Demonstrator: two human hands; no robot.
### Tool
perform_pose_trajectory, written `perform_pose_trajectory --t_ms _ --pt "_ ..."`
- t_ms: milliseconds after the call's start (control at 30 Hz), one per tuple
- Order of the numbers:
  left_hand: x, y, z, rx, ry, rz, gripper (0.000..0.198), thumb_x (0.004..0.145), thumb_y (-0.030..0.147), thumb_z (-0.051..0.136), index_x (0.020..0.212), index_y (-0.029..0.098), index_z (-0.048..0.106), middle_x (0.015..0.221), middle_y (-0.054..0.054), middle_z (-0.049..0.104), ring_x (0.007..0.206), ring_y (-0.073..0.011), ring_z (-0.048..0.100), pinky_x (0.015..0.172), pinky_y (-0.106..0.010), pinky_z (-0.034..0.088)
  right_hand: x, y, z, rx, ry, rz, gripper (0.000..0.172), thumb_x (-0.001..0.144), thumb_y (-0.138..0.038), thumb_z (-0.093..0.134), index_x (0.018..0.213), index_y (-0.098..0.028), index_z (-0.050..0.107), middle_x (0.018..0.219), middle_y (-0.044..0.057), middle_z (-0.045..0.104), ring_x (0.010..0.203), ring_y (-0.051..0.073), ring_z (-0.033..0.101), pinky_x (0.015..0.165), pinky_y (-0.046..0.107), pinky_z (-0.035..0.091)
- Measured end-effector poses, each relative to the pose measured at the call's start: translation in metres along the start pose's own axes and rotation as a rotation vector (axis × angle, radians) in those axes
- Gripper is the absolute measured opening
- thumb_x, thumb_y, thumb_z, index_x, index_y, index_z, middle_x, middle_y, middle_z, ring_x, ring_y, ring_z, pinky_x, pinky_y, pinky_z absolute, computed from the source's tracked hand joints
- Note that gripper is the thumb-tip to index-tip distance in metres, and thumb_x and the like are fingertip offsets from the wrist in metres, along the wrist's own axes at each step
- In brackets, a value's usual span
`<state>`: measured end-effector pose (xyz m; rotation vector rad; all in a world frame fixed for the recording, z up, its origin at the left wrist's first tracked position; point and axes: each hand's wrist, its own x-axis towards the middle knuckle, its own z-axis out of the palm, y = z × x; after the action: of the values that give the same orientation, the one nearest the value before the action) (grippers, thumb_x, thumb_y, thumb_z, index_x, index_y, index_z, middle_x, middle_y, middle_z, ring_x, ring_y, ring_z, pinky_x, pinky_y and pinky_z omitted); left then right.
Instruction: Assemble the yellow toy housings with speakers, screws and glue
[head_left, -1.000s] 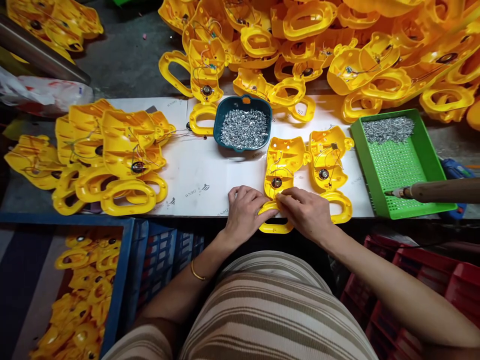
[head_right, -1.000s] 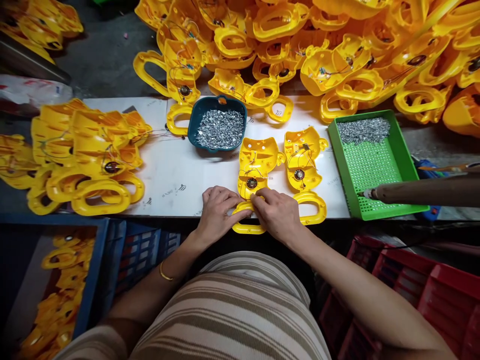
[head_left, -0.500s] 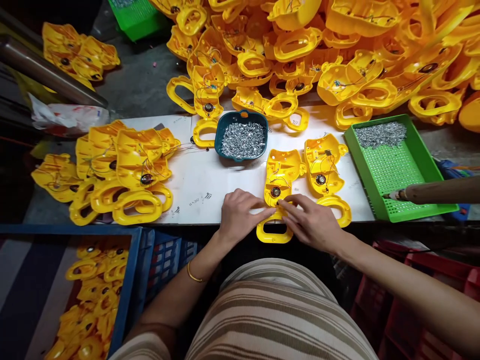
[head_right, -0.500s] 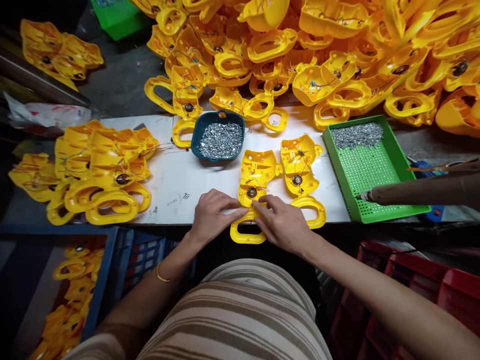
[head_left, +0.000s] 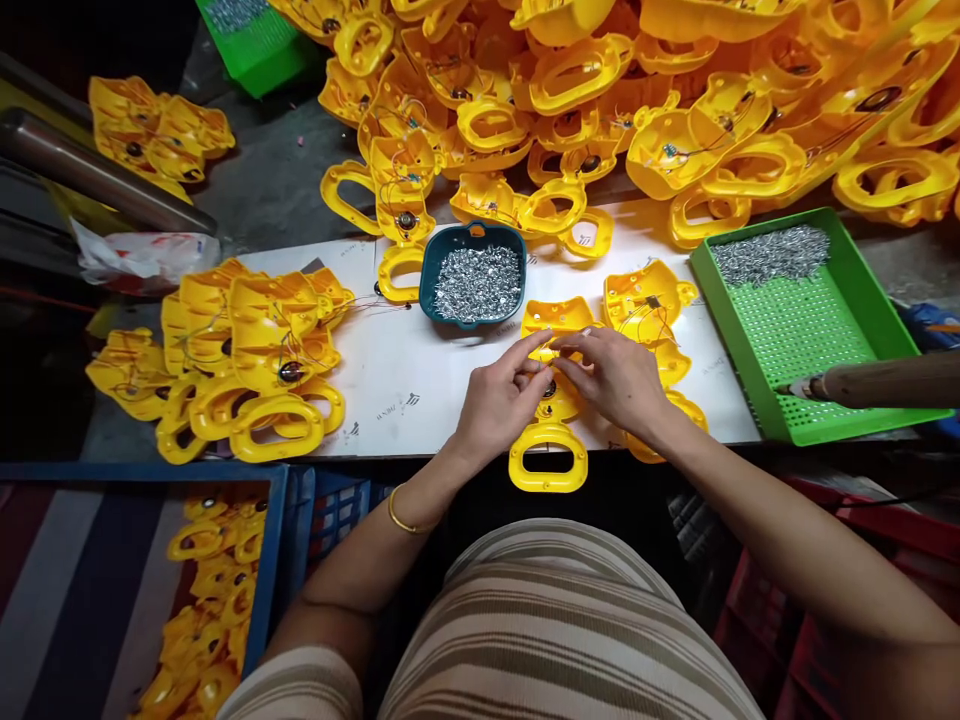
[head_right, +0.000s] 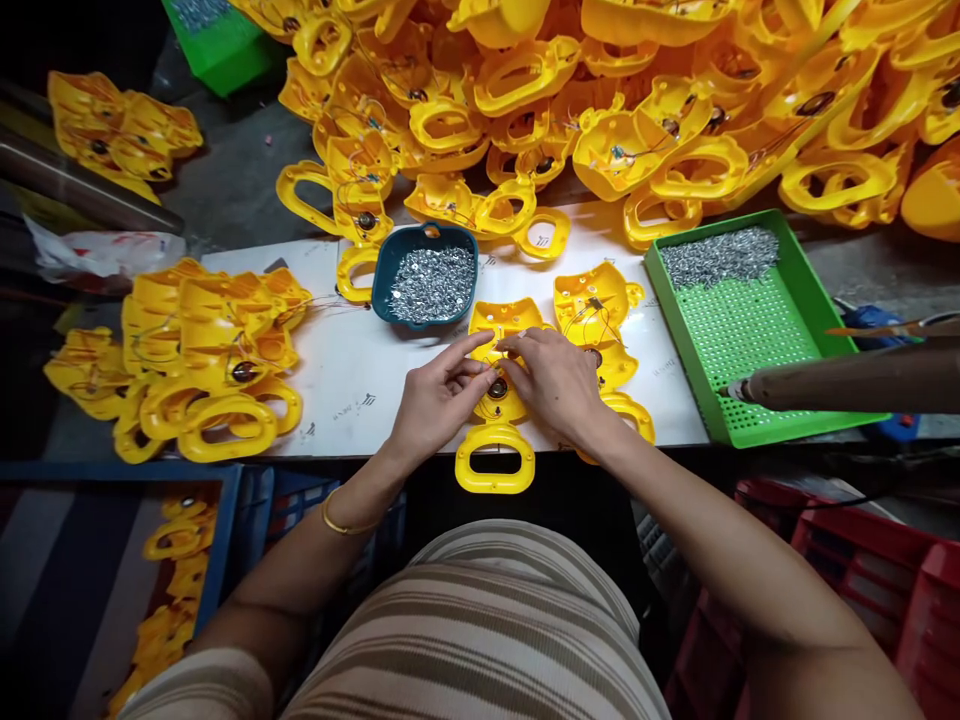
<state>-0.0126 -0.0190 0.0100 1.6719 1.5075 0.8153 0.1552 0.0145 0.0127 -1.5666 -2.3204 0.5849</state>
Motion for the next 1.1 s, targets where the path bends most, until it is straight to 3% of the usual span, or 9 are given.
perform_pose_trajectory --t_ms 67,167,267,367,467,633,867,967,1100 --pt "0.001 0.001 0.0 -0.066 -0.006 -0.055 0.047 0.086 0.02 0.059 0.132 0.018 0.056 0.081 0.001 0.069 0.057 -0.0075 0.058 0.06 -0.02 0.048 0.005 0.002 -0.003 0.034 -0.036 0.008 0.017 0.091 -0.027 0.057 0.101 -0.023 0.07 0.092 0.003 0.07 0.076 0.018 0.061 0.059 0.028 0.035" --pt "0.007 0.004 -0.003 0.101 -0.02 -0.001 0.044 0.082 0.021 0.063 0.125 0.017 0.062 0.074 0.002 0.067 0.054 -0.0075 0.054 0.058 -0.021 0.044 0.013 0.002 -0.014 0.037 -0.078 -0.038 0.017 0.09 -0.024 0.056 0.099 -0.021 0.071 0.095 0.005 0.068 0.08 0.019 0.061 0.057 0.027 0.033" --pt "0.018 0.006 -0.006 0.294 -0.024 0.106 0.016 0.081 0.023 0.065 0.092 0.019 0.076 0.072 0.0 0.065 0.061 -0.0108 0.055 0.059 -0.023 0.04 0.022 0.0 -0.026 0.074 -0.112 -0.128 0.016 0.087 -0.021 0.058 0.096 -0.02 0.072 0.094 0.006 0.069 0.083 0.02 0.062 0.061 0.027 0.037" --pt "0.025 0.005 -0.005 0.197 0.024 0.073 0.016 0.082 0.026 0.064 0.073 0.019 0.076 0.069 -0.001 0.066 0.064 -0.0125 0.057 0.059 -0.024 0.04 0.026 0.001 -0.033 0.2 -0.05 -0.134 0.018 0.087 -0.02 0.058 0.097 -0.019 0.072 0.094 0.005 0.072 0.08 0.019 0.063 0.069 0.028 0.043" --pt "0.025 0.001 -0.003 -0.117 0.053 -0.043 0.017 0.08 0.031 0.068 0.077 0.018 0.078 0.071 -0.002 0.07 0.066 -0.0142 0.061 0.061 -0.024 0.044 0.022 0.004 -0.035 0.225 0.063 0.005 0.02 0.087 -0.022 0.056 0.097 -0.02 0.074 0.092 0.003 0.074 0.072 0.017 0.063 0.066 0.028 0.043" --pt "0.017 -0.003 0.003 -0.346 0.04 -0.173 0.025 0.08 0.038 0.068 0.076 0.015 0.076 0.072 -0.002 0.072 0.068 -0.0156 0.062 0.064 -0.025 0.048 0.012 0.004 -0.028 0.151 -0.16 0.126 0.014 0.082 -0.033 0.067 0.086 -0.024 0.076 0.08 0.001 0.075 0.068 0.019 0.065 0.057 0.028 0.036" --pt "0.003 -0.004 0.012 -0.28 0.026 -0.108 0.029 0.086 0.034 0.06 0.07 0.015 0.072 0.076 -0.003 0.071 0.073 -0.0153 0.063 0.07 -0.025 0.05 0.008 -0.003 -0.018 0.282 -0.142 0.183 0.009 0.081 -0.026 0.064 0.082 -0.022 0.072 0.078 -0.002 0.072 0.066 0.015 0.062 0.06 0.027 0.038" --pt "-0.002 -0.008 0.013 -0.248 -0.052 -0.15 0.025 0.087 0.033 0.058 0.088 0.014 0.076 0.083 -0.005 0.073 0.072 -0.0159 0.063 0.066 -0.025 0.05 0.006 0.002 -0.024 0.306 -0.126 0.159 0.01 0.083 -0.024 0.059 0.08 -0.02 0.068 0.076 -0.001 0.07 0.063 0.014 0.058 0.058 0.025 0.036" --pt "-0.007 -0.009 0.008 -0.208 -0.036 -0.207 0.034 0.083 0.035 0.063 0.107 0.014 0.073 0.081 -0.005 0.072 0.062 -0.0134 0.06 0.058 -0.024 0.049 0.005 0.009 -0.04 0.056 -0.115 0.159 0.013 0.085 -0.025 0.054 0.085 -0.019 0.065 0.081 0.003 0.07 0.067 0.016 0.059 0.056 0.026 0.03"
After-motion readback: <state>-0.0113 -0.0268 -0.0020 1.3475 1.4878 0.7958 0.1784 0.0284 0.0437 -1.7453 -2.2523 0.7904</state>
